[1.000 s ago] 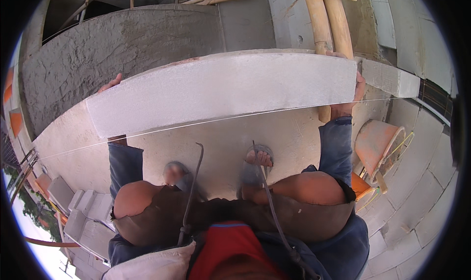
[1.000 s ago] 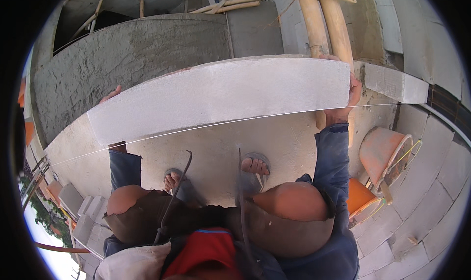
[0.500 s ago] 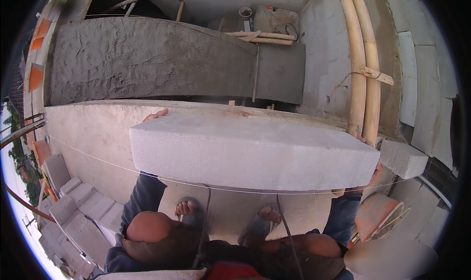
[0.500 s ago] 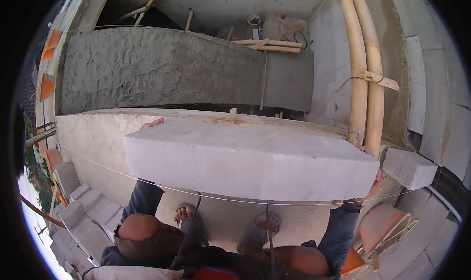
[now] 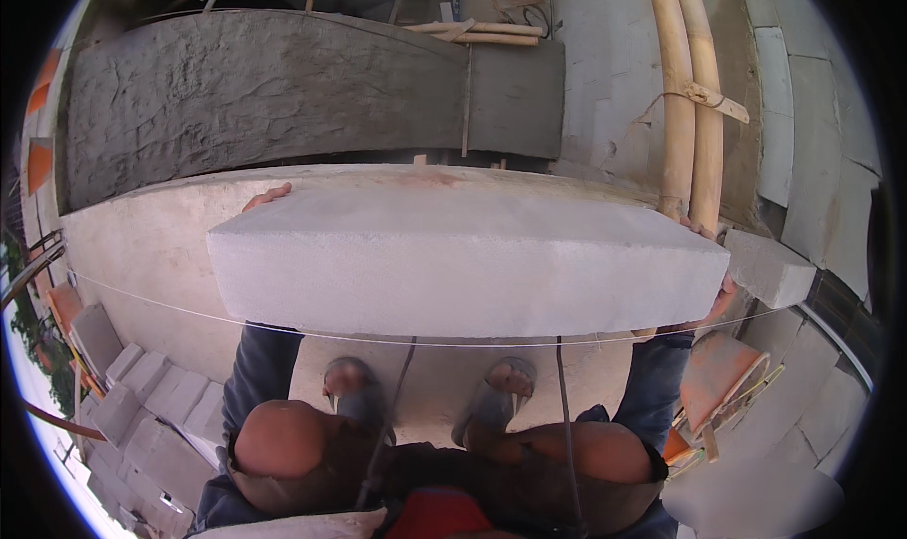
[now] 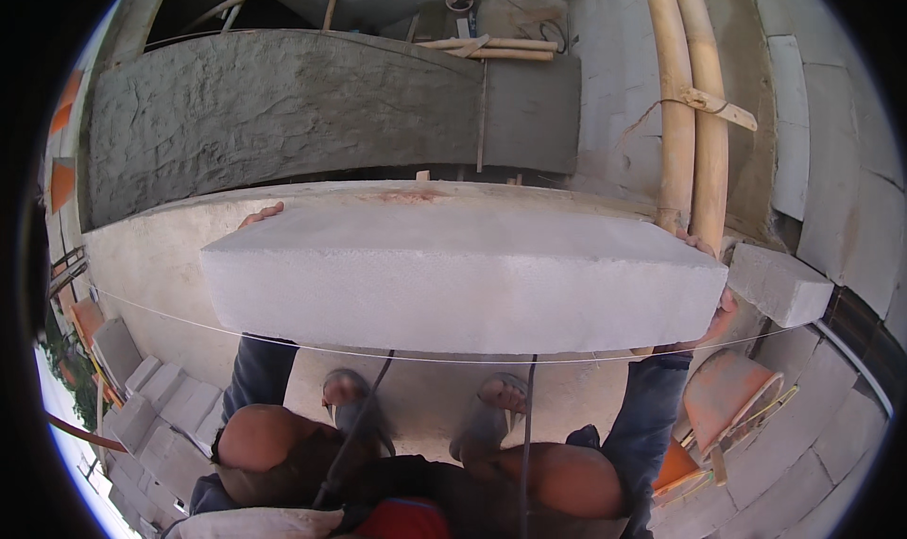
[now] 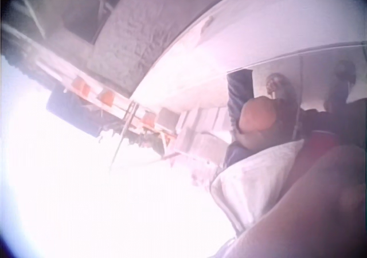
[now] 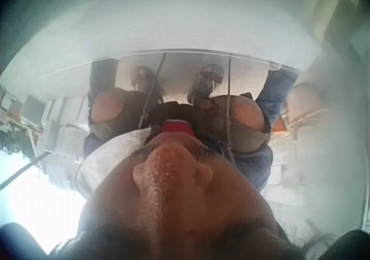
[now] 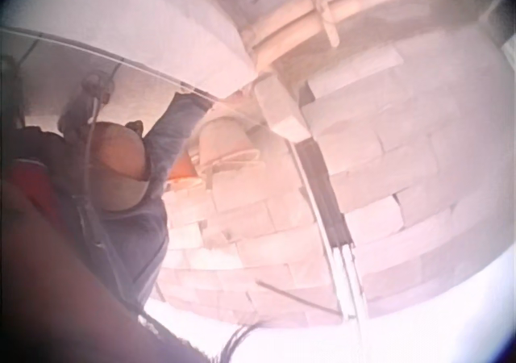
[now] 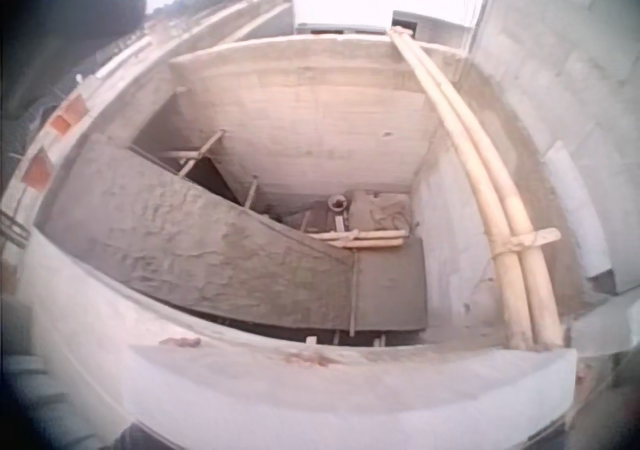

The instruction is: The person scoops cement from a bucket with a trowel and spreads it on the floor. He then places a white tile onto the cement, taps it with a hammer to level it, and repeats the process with another tile.

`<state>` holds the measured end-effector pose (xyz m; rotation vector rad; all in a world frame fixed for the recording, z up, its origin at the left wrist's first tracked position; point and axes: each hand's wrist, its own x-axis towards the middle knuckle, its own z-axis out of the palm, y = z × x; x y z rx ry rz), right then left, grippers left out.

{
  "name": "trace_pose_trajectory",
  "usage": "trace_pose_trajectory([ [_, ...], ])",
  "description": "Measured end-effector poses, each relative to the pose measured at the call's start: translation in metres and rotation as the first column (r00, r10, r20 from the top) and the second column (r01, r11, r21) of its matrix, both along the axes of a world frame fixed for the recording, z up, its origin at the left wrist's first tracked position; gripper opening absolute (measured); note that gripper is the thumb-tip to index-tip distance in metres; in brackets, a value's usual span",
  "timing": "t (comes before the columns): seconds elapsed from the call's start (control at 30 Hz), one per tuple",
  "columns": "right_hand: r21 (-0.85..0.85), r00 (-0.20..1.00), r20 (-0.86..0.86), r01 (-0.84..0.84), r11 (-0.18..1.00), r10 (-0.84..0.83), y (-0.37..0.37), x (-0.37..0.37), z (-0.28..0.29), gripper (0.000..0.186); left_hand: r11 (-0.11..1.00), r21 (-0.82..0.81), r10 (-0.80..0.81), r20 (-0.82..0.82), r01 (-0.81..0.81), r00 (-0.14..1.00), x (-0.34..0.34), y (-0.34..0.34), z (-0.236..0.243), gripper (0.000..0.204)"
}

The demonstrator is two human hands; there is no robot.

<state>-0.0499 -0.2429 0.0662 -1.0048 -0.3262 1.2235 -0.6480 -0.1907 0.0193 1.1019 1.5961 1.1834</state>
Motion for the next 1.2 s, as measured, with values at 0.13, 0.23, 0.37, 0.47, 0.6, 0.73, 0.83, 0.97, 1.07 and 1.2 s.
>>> trace_pose_trajectory([
  [0.13,-0.056,0.997,0.067,0.031,0.998,-0.027,-0.005,0.007,0.0,0.091,0.995,0.045,-0.085,-0.045,0.087,0.995,-0.011,0.007,-0.016,0.051],
  [0.23,-0.042,0.992,0.124,0.029,0.999,-0.023,-0.003,0.011,-0.007,0.092,0.993,0.031,-0.112,-0.127,0.116,0.986,-0.012,0.008,-0.006,0.053],
  [0.37,-0.07,0.991,0.132,0.043,0.997,-0.033,0.0,0.003,0.002,0.088,0.989,0.041,-0.134,-0.104,0.139,0.985,-0.008,0.01,-0.007,0.054],
  [0.47,-0.047,0.994,0.105,0.04,0.998,-0.035,0.003,0.009,-0.005,0.089,0.989,0.048,-0.134,-0.092,0.139,0.987,-0.013,0.009,-0.006,0.055],
  [0.6,-0.075,0.99,0.137,0.051,0.996,-0.04,0.002,0.014,-0.004,0.091,0.986,0.051,-0.156,-0.051,0.158,0.987,-0.018,0.01,-0.013,0.056],
  [0.73,-0.086,0.982,0.188,0.03,0.996,-0.013,0.006,0.01,-0.005,0.088,0.987,0.063,-0.148,0.008,0.147,0.989,-0.027,0.001,-0.016,0.056],
  [0.83,-0.079,0.978,0.209,0.046,0.996,-0.028,0.009,0.009,-0.003,0.085,0.988,0.072,-0.145,0.077,0.14,0.986,-0.035,-0.003,-0.025,0.057],
  [0.97,-0.063,0.981,0.191,0.049,0.997,-0.036,0.004,0.026,-0.016,0.082,0.989,0.08,-0.14,0.169,0.128,0.976,-0.049,-0.008,-0.036,0.058],
  [1.07,-0.015,0.989,0.142,0.035,0.999,-0.032,0.001,0.027,-0.017,0.072,0.989,0.088,-0.136,0.238,0.118,0.962,-0.06,-0.013,-0.045,0.059],
  [1.2,-0.01,0.993,0.099,0.058,0.998,-0.057,-0.001,0.025,-0.017,0.068,0.989,0.103,-0.134,0.318,0.107,0.939,-0.074,-0.019,-0.057,0.06],
])
